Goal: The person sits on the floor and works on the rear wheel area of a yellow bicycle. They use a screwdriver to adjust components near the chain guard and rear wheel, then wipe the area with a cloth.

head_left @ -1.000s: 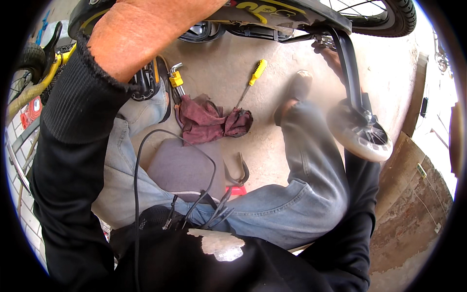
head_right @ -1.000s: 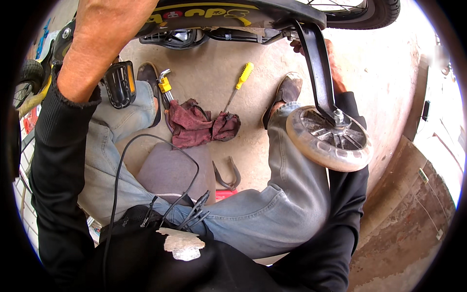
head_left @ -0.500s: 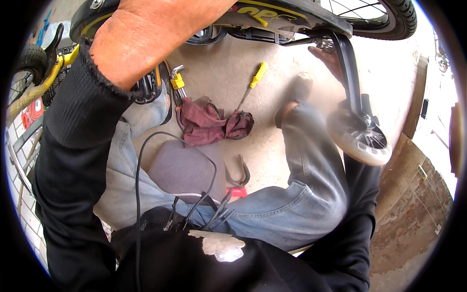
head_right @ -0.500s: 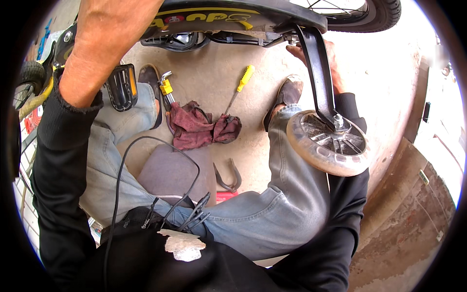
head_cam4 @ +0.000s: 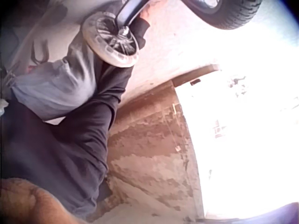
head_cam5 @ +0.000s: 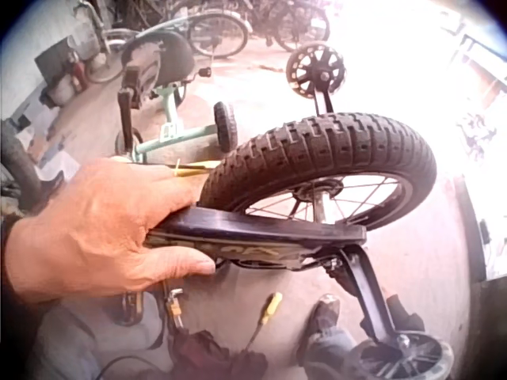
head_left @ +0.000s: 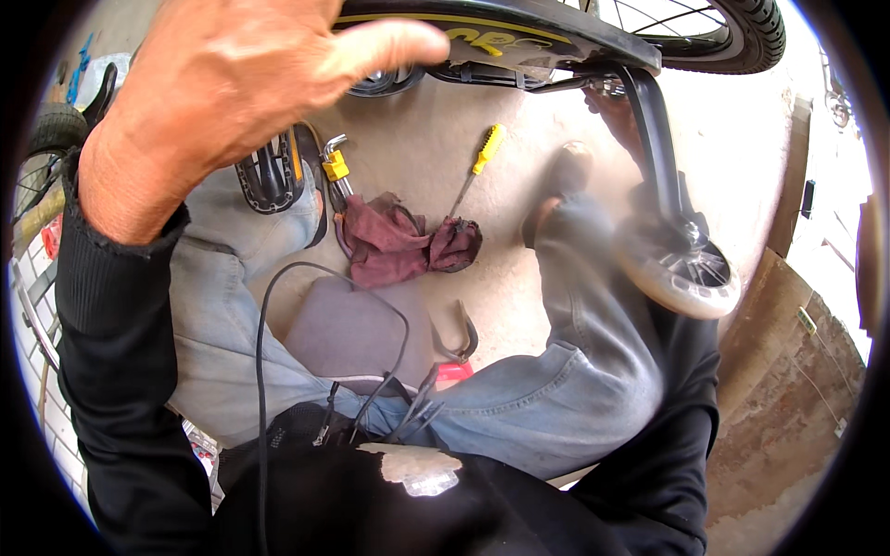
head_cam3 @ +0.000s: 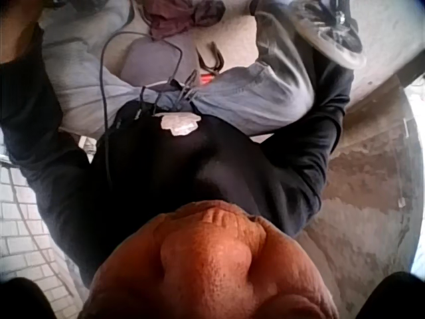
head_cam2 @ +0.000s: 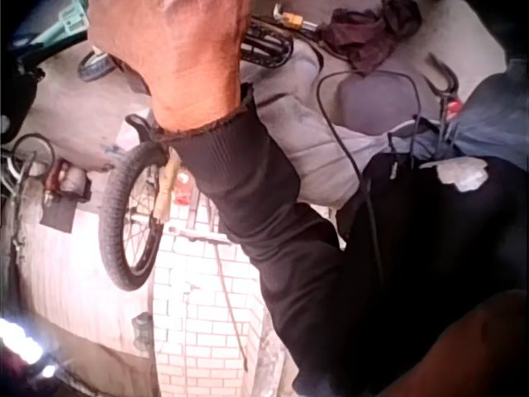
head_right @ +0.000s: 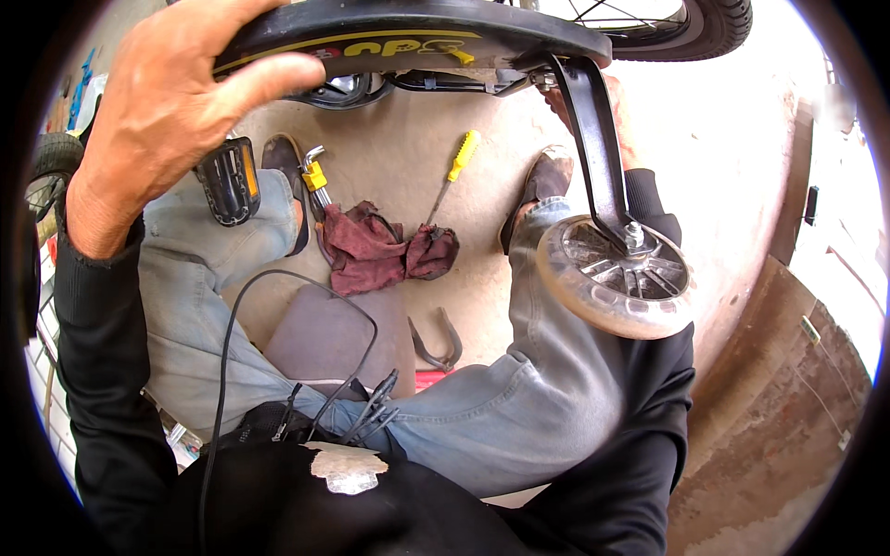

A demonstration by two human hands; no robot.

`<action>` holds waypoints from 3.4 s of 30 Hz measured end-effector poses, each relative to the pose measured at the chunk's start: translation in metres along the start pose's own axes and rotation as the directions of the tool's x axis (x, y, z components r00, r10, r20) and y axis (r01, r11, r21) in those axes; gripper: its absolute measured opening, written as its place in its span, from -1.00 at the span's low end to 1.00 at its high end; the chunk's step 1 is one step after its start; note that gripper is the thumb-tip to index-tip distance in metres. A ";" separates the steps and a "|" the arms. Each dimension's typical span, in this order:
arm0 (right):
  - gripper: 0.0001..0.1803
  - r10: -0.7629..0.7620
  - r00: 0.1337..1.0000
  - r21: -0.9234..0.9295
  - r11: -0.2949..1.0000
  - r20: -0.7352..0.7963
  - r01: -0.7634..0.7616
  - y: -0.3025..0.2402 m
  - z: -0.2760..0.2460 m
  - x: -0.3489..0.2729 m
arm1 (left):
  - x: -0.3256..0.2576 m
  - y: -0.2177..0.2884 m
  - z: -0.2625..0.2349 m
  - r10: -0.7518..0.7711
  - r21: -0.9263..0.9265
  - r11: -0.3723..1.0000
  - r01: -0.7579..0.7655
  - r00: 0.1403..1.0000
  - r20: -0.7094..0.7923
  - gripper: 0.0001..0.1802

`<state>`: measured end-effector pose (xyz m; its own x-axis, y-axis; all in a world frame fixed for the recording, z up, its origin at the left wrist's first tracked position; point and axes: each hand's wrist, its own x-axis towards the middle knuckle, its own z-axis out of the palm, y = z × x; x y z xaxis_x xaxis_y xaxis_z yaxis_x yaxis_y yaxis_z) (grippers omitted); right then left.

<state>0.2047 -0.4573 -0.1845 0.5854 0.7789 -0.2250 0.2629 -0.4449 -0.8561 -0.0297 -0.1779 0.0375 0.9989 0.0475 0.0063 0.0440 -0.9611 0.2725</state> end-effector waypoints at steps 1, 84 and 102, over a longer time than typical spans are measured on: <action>-0.68 0.000 1.000 0.015 1.000 0.006 0.000 0.001 0.000 0.001 | 0.000 0.006 0.000 -0.010 0.086 0.996 0.009 1.000 0.009 -0.64; -0.71 0.066 0.997 -0.500 0.863 -0.042 -0.078 -0.041 -0.008 -0.019 | 0.009 -0.004 0.026 -0.054 0.253 0.966 0.057 0.998 -0.019 -0.68; -0.77 -0.070 0.998 -0.658 0.751 0.006 0.057 -0.044 -0.035 -0.007 | 0.009 0.000 0.024 -0.096 0.292 0.951 0.097 0.995 -0.018 -0.68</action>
<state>0.2156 -0.4588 -0.1284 0.5607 0.8109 -0.1673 0.7354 -0.5806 -0.3494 -0.0198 -0.1842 0.0144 0.9895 0.1442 -0.0026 0.1441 -0.9893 -0.0212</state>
